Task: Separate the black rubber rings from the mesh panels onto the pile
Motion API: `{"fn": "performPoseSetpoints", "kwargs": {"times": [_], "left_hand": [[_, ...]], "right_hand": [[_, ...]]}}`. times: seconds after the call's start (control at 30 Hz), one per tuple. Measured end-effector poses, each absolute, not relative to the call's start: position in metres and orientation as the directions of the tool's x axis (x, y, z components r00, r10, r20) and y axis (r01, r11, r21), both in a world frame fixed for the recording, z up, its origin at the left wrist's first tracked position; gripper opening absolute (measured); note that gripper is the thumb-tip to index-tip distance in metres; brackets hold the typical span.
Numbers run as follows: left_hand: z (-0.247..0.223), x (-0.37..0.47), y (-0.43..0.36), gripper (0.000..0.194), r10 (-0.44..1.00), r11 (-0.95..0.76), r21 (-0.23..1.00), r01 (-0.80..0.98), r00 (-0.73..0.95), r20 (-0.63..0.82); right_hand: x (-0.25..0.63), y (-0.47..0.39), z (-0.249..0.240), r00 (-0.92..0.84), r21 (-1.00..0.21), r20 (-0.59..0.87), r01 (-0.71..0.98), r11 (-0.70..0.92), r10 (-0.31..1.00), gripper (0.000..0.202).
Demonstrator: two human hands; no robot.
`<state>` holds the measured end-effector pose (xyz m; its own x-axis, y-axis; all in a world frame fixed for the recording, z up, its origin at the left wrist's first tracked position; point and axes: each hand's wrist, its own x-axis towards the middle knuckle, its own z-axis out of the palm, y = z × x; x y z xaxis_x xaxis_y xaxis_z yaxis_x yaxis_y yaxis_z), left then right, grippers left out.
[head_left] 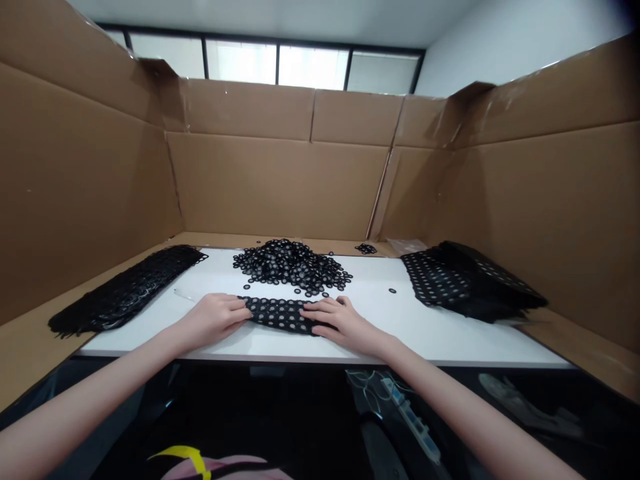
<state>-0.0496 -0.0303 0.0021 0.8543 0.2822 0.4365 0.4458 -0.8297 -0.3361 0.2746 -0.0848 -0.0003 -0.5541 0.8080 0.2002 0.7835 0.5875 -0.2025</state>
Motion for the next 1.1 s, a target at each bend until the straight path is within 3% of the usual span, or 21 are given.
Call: {"fn": "performPoseSetpoints", "kwargs": {"times": [0.3,0.5,0.9,1.0,1.1], "left_hand": [[0.003,-0.049,0.011,0.026,0.418,-0.830,-0.168,0.532,0.792,0.445],[0.001,-0.056,0.005,0.026,0.418,-0.842,-0.154,0.516,0.806,0.419],[0.002,-0.069,-0.018,0.029,0.351,-0.894,-0.094,0.438,0.815,0.461],[-0.001,-0.069,-0.020,0.029,0.367,-0.879,-0.106,0.464,0.803,0.469],[-0.004,-0.070,-0.022,0.027,0.393,-0.863,-0.108,0.494,0.789,0.472]], "right_hand": [[0.267,-0.042,-0.004,-0.565,-0.167,0.226,0.780,0.603,0.794,0.042],[0.264,-0.054,-0.006,-0.554,-0.149,0.248,0.789,0.596,0.795,0.042],[0.276,-0.085,0.000,-0.555,-0.223,0.195,0.778,0.587,0.809,0.043],[0.297,-0.079,0.000,-0.416,-0.146,0.263,0.875,0.462,0.870,0.042],[0.336,-0.072,-0.006,-0.070,-0.022,0.353,0.996,0.084,0.933,0.044]]}}
